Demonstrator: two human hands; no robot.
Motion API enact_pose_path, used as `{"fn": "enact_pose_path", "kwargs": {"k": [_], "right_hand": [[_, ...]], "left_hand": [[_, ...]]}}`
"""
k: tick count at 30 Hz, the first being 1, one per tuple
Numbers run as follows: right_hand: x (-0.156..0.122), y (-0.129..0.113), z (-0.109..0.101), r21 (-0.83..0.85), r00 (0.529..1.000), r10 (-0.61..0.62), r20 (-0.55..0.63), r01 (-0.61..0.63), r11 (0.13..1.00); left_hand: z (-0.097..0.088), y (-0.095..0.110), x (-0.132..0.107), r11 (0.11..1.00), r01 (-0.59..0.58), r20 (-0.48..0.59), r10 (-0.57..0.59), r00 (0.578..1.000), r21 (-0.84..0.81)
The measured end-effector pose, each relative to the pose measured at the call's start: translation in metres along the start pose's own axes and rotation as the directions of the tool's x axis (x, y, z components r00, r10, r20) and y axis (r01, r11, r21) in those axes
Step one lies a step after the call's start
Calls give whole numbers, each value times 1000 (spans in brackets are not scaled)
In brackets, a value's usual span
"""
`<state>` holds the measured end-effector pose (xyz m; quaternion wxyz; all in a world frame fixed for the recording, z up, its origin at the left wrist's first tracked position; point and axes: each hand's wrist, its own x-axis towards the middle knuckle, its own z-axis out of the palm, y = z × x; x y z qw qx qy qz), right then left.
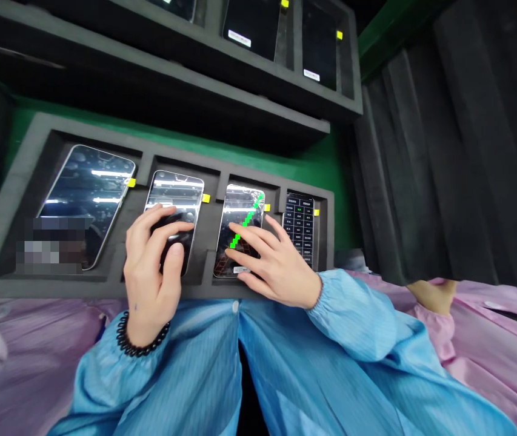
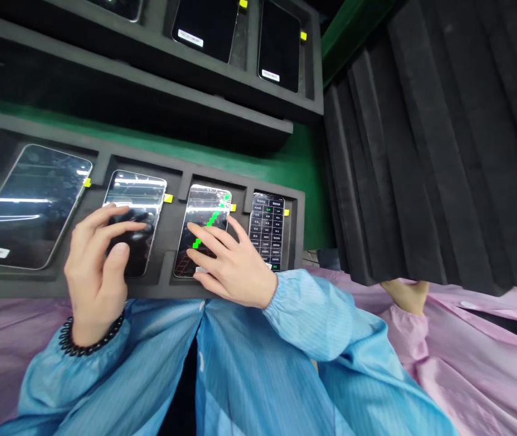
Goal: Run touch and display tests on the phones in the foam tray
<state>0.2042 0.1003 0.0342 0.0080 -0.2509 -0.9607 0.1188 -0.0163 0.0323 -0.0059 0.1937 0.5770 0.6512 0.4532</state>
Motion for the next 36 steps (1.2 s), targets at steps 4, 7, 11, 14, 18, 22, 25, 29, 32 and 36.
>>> {"fn": "enact_pose_path", "kwargs": {"k": [4, 7, 11, 14, 18, 22, 25, 29, 32, 36], "right_hand": [[-1, -9, 4, 26, 999, -48, 13, 47, 999], [-2, -16, 8, 40, 996, -87, 22, 86, 995], [0, -18, 7, 121, 990, -134, 34, 129, 984], [8, -4, -3, 202, 994, -104, 11, 100, 974], [30, 27, -13, 69, 981, 159, -107, -152, 986], [54, 48, -10, -114, 964, 230, -134, -246, 963], [64, 52, -5, -159, 970, 218, -110, -234, 959], [64, 50, -2, -172, 974, 199, -113, -216, 961], [55, 47, -1, -175, 976, 176, -126, -196, 965], [41, 40, 0, -171, 980, 156, -128, -177, 969]], "left_hand": [[0, 0, 0, 1000, -6, -2, 6, 1000, -10], [0, 0, 0, 1000, 0, 0, 0, 1000, -10], [0, 1, 0, 1000, 0, -7, 0, 1000, -11], [0, 0, 0, 1000, 1, -4, -1, 1000, -20], [1, 0, 0, 1000, 3, -5, -3, 1000, -19], [1, 0, 0, 1000, -3, -8, 3, 1000, -16], [2, 0, 0, 1000, -5, -15, 5, 1000, -15], [2, 0, 0, 1000, 0, -27, 0, 1000, -16], [2, 0, 0, 1000, -8, -26, 8, 1000, -12], [3, -1, 0, 1000, -10, -27, 10, 1000, -2]]}}
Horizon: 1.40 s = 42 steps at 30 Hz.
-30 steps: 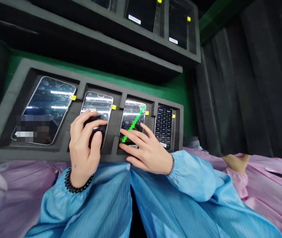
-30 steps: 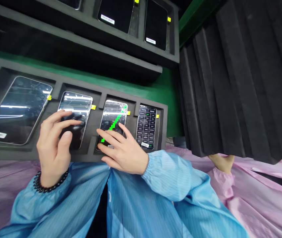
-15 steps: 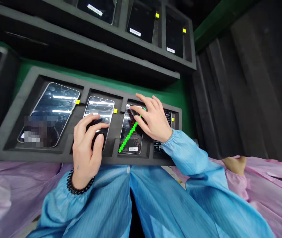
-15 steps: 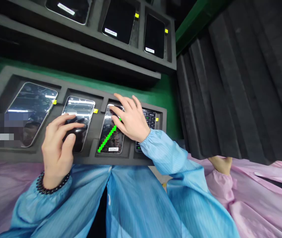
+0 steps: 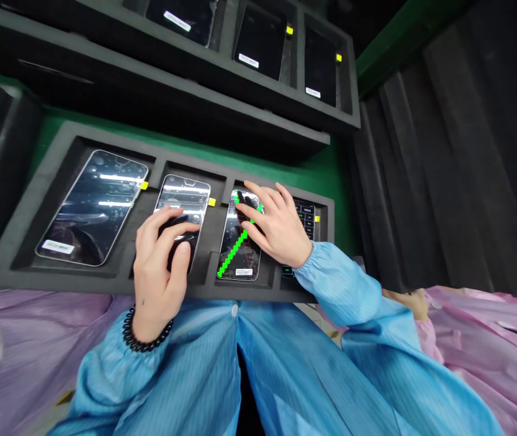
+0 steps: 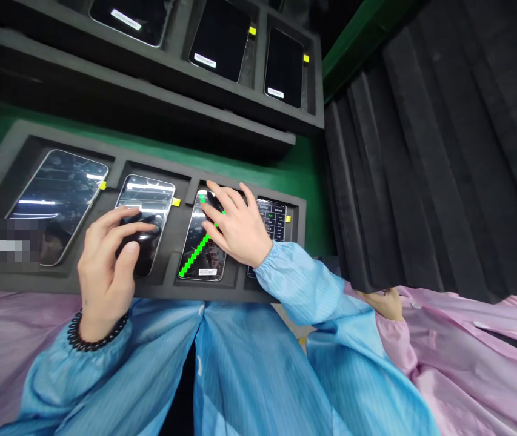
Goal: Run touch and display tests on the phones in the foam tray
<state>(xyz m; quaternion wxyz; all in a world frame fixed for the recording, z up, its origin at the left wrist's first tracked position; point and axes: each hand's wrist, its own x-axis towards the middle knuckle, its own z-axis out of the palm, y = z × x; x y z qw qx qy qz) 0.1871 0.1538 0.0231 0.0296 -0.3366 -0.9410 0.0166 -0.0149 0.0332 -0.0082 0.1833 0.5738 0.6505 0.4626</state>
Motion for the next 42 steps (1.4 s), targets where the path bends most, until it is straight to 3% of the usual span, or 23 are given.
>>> {"fn": "enact_pose_path", "kwargs": {"k": [28, 33, 38, 42], "right_hand": [[-109, -45, -10, 167, 997, -52, 53, 42, 985], [-114, -42, -14, 194, 997, -65, -38, 72, 978], [-112, -15, -27, 216, 973, 106, -207, -60, 975], [-117, 17, -19, 289, 894, 321, -313, -232, 929]], "left_hand": [[3, 2, -1, 999, -9, -56, 10, 998, 31], [4, 1, -2, 999, -5, -53, 8, 999, 50], [4, 6, -3, 991, -53, -9, 55, 998, 119], [11, 24, 5, 970, -126, 153, 95, 984, 209]]}}
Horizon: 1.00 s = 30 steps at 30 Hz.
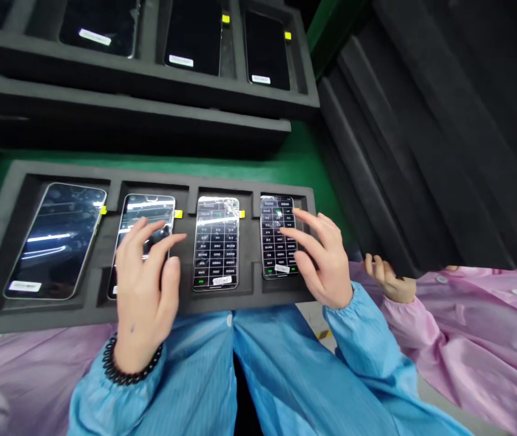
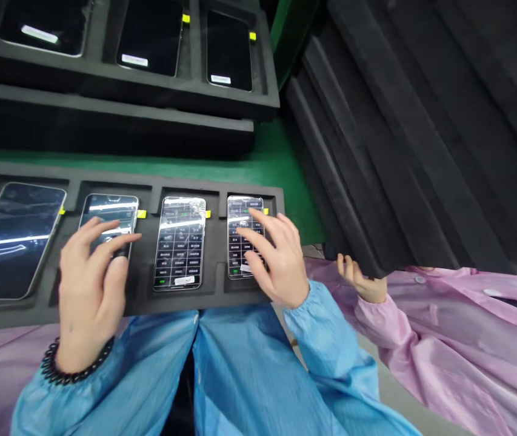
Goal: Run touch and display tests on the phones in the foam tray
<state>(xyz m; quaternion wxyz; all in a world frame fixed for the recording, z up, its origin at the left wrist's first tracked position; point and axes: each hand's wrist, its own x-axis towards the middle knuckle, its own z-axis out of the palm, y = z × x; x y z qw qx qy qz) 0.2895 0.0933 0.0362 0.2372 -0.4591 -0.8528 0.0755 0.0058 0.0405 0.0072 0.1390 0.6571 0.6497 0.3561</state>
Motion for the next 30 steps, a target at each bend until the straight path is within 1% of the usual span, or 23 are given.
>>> {"fn": "enact_pose_path", "kwargs": {"k": [2, 4, 7, 9, 12, 16, 19, 21, 22, 25, 27, 30], "right_hand": [[-1, 18, 6, 3, 997, 65, -49, -65, 998], [-3, 32, 14, -18, 992, 101, -80, -103, 995], [-7, 44, 23, -95, 989, 127, -77, -134, 986], [-8, 46, 25, -134, 989, 133, -63, -140, 981], [-8, 43, 25, -165, 990, 134, -45, -140, 976], [-7, 41, 25, -188, 984, 180, -5, -178, 966], [-8, 44, 26, -161, 982, 187, -19, -187, 969], [-9, 44, 26, -131, 983, 174, -53, -179, 975], [-10, 44, 24, -116, 983, 168, -73, -176, 978], [-17, 36, 16, -68, 980, 168, -110, -176, 982], [-27, 26, 9, -27, 979, 173, -112, -177, 984], [-45, 9, 4, 68, 983, 160, -93, -154, 986]], "left_hand": [[5, 11, 10, 997, -50, 81, 46, 996, 53], [13, 20, 22, 990, -95, 151, 78, 985, 108], [26, 26, 36, 968, -171, 215, 130, 968, 186], [34, 24, 40, 951, -219, 244, 165, 956, 217], [41, 18, 40, 940, -258, 270, 194, 943, 224], [44, 14, 37, 932, -278, 283, 209, 936, 231], [45, 16, 38, 918, -295, 343, 197, 918, 264], [44, 17, 39, 917, -290, 359, 183, 915, 272], [41, 18, 39, 923, -277, 344, 177, 922, 268], [28, 17, 32, 950, -218, 240, 163, 957, 225], [16, 13, 19, 963, -189, 200, 150, 968, 192], [-2, 2, -11, 967, -185, 152, 159, 976, 174]]}}
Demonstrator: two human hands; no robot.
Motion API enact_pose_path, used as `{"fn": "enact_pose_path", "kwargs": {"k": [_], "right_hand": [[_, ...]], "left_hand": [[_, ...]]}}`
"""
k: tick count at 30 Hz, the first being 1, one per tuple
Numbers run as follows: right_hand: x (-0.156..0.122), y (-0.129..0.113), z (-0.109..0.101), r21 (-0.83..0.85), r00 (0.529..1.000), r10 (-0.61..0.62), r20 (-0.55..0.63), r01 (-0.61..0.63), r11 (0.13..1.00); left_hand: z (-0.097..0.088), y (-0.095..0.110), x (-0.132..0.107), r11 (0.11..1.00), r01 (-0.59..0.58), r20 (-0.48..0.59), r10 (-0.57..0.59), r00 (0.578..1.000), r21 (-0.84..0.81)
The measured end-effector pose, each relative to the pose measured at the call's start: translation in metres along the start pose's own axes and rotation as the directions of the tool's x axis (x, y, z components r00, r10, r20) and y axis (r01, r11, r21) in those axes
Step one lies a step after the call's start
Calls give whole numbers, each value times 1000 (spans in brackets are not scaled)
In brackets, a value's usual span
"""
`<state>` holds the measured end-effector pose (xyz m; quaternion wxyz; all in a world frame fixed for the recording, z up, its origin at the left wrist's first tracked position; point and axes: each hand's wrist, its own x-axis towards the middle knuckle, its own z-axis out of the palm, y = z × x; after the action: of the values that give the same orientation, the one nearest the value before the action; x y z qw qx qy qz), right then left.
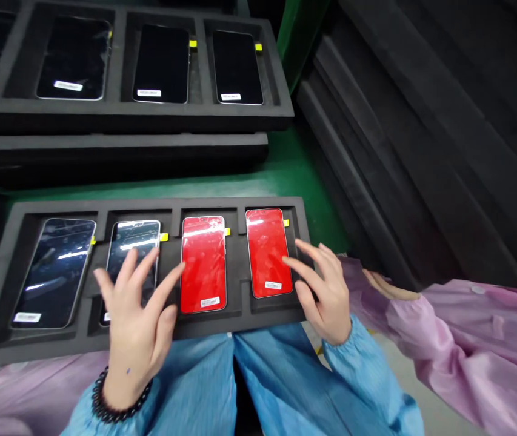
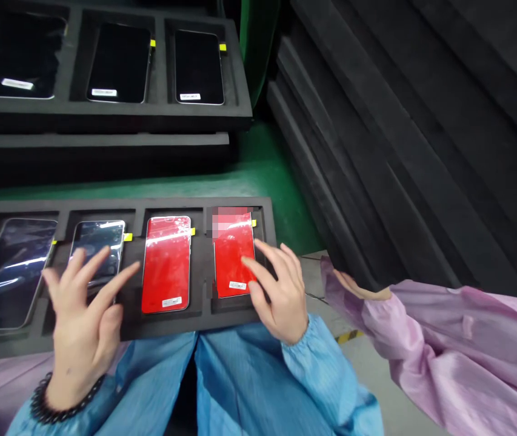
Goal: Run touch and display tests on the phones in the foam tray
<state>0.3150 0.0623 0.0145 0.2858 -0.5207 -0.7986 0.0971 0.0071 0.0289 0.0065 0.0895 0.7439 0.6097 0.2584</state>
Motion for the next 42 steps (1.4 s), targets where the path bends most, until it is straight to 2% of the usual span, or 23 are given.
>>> {"fn": "enact_pose_path", "kwargs": {"k": [3, 5, 7, 11, 18, 24, 34, 42], "right_hand": [[-16, -7, 5, 114, 998, -65, 7, 63, 991], [-22, -7, 11, 140, 994, -107, 4, 105, 985], [-24, -4, 16, 120, 991, -133, 10, 131, 984], [-24, -2, 19, 51, 981, -192, 38, 190, 981], [-26, -3, 16, -72, 951, -230, 206, 249, 966], [-28, -1, 16, -77, 948, -256, 192, 274, 959], [-29, 0, 16, -87, 949, -257, 182, 276, 957], [-28, 0, 16, -84, 946, -258, 195, 278, 957]], "left_hand": [[-4, -12, -35, 994, -103, -89, 106, 990, 33], [-3, -18, -49, 973, -218, -87, 224, 971, 75], [-1, -21, -54, 963, -255, -60, 261, 963, 92], [5, -20, -51, 976, -197, -1, 198, 980, 88], [3, -25, -53, 959, -253, 130, 237, 963, 128], [4, -23, -48, 943, -305, 101, 293, 951, 137], [5, -24, -48, 942, -306, 107, 293, 950, 135], [7, -25, -47, 927, -355, 55, 351, 935, 125]]}}
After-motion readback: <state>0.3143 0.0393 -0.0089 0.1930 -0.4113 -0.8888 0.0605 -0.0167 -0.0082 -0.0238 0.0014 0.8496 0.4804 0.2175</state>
